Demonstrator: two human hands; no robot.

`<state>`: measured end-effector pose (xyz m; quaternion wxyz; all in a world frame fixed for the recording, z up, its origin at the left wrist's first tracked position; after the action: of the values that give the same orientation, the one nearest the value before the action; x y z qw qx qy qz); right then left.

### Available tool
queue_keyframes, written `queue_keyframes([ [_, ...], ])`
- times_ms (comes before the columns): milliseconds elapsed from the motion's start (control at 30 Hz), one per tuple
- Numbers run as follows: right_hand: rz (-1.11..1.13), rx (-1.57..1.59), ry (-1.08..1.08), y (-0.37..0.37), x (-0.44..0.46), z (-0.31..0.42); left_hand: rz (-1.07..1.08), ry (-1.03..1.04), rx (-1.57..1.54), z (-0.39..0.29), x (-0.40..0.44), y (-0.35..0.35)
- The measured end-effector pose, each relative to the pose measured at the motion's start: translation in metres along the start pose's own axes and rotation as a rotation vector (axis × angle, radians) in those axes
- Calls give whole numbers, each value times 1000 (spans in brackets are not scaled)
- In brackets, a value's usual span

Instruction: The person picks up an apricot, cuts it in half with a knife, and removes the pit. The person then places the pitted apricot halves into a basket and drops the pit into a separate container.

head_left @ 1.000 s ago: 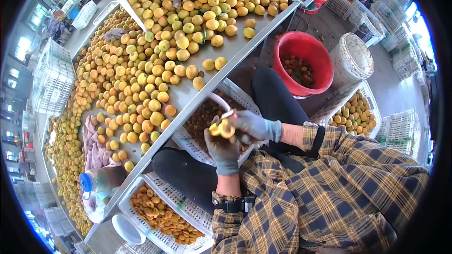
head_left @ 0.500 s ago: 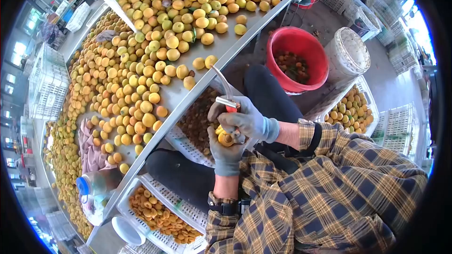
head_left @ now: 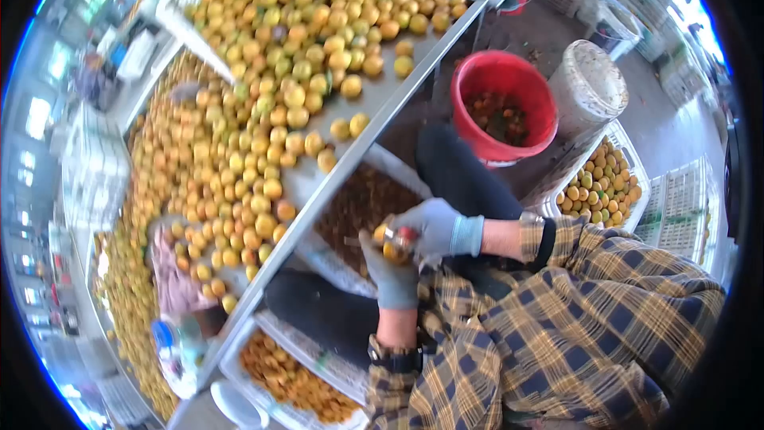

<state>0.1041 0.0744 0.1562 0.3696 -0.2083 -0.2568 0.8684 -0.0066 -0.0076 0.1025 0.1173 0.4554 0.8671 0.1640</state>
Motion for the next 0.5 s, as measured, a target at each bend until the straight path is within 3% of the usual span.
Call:
queue_keyframes([
  [33,4,47,-39,-6,1,-1,-155,-420,-446,5,7,5],
  [100,-45,27,-13,-7,-3,1,-128,-349,-447,6,3,6],
  [167,-39,-29,-31,-3,-3,-3,164,490,712,25,-9,-10],
  [300,43,-154,-35,5,0,-7,90,462,641,28,-4,-8],
  [367,48,-186,-69,-1,-4,5,46,-241,-465,41,8,-18],
  [433,202,-318,-59,0,-4,10,-12,-311,-490,33,9,-13],
  [500,124,-238,-100,3,-6,9,-97,-428,-496,29,13,-18],
])
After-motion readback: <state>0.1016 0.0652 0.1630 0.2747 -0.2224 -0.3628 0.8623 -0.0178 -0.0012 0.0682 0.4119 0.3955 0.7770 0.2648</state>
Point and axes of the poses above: each hand's wrist, its own x-axis towards the middle knuckle, its own y-axis out of the palm, z = x × y, the point moved 1 cm from there along x, towards the middle knuckle, and after that the axes turned 13 degrees about y, right-handed, at the moved point
